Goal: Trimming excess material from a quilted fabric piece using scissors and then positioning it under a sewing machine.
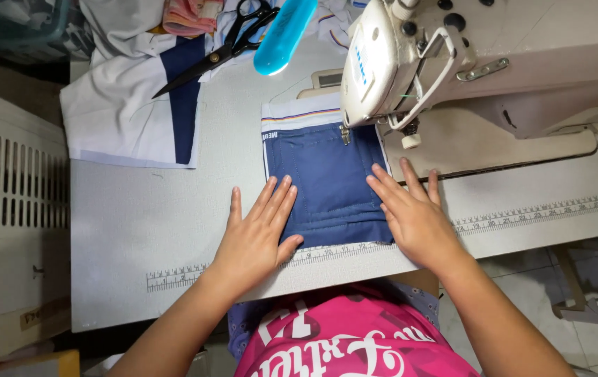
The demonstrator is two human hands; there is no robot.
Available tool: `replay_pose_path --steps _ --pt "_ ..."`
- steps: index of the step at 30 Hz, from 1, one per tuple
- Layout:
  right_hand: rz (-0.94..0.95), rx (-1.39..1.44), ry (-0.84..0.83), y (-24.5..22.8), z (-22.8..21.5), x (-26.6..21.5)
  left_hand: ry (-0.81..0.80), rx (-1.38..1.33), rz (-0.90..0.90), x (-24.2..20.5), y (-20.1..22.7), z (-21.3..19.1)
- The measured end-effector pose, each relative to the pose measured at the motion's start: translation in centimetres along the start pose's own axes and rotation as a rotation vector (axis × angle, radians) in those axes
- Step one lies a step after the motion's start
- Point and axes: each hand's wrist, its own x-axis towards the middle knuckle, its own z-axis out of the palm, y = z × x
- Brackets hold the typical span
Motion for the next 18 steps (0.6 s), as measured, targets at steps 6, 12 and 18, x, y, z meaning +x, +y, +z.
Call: replay_pose_path --steps 6,12,18 --pt "0.009 -0.014 0.090 -0.7 0.3 0.2 0.305 0.038 -0.032 1.6 0.3 -1.0" --pt "0.014 0.019 0.118 -2.5 1.3 1.1 0.331 -0.064 0.064 6.9 0.0 -0.2" --pt "0.068 0.003 0.046 -2.6 1.6 0.5 0.073 -0.004 0.028 4.5 -0.9 -0.6"
